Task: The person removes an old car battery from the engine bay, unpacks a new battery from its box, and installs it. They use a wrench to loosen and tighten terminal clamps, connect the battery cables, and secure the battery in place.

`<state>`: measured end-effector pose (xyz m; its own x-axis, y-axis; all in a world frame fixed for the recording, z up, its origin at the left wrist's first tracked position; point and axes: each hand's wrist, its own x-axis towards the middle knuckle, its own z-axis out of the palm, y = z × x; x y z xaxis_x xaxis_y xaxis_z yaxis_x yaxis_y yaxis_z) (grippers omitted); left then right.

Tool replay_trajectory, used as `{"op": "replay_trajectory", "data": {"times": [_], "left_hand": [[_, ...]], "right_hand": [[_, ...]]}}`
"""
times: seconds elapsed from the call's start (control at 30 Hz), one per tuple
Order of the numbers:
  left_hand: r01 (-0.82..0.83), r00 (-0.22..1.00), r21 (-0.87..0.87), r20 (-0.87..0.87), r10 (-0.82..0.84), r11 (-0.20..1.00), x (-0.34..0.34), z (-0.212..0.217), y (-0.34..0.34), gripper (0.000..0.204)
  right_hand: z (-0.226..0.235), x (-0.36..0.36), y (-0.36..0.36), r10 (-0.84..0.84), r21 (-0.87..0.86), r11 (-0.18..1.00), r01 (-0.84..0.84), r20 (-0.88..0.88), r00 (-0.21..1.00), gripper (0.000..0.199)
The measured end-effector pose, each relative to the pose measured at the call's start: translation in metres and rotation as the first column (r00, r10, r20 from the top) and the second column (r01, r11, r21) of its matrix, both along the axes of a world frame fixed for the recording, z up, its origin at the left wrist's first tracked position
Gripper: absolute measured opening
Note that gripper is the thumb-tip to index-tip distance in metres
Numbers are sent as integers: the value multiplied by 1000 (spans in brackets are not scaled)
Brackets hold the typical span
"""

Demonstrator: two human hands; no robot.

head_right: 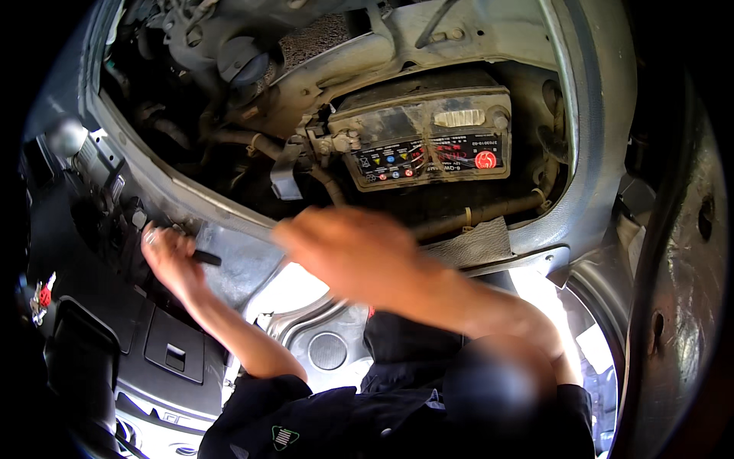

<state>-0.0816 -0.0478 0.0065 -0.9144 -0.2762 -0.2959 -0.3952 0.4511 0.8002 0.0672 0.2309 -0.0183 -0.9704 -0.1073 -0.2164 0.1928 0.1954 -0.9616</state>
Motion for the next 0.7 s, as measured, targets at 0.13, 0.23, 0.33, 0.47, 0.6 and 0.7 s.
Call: {"op": "replay_trajectory", "data": {"times": [0.13, 0.23, 0.33, 0.47, 0.6, 0.7], "left_hand": [[-10, 966, -184, 252, 57, 983, -3, -111, -80, 41], [-50, 966, -14, 255, 52, 999, 2, -177, -136, 43], [111, 980, -247, 185, -65, 963, 0, -159, -111, 41], [-42, 991, -268, -137, 5, 962, 13, -40, 19, 27], [627, 737, -337, -35, -675, 702, 45, 17, 137, 44], [782, 285, -616, 218, -933, 95, 30, -31, 180, 66]], "right_hand": [[-25, -16, 68, 29, 363, 903, -228, 479, 877, 26], [-50, -27, 86, 16, 524, 804, -279, 451, 892, 32], [-57, -39, 84, 114, 605, 749, -271, 284, 952, 46], [-94, -26, 67, 262, 730, 665, -160, -28, 965, 61], [-110, -30, 68, 389, 617, 721, -315, 15, 921, 68], [-121, -26, 74, 405, 676, 712, -189, -176, 897, 62]]}}
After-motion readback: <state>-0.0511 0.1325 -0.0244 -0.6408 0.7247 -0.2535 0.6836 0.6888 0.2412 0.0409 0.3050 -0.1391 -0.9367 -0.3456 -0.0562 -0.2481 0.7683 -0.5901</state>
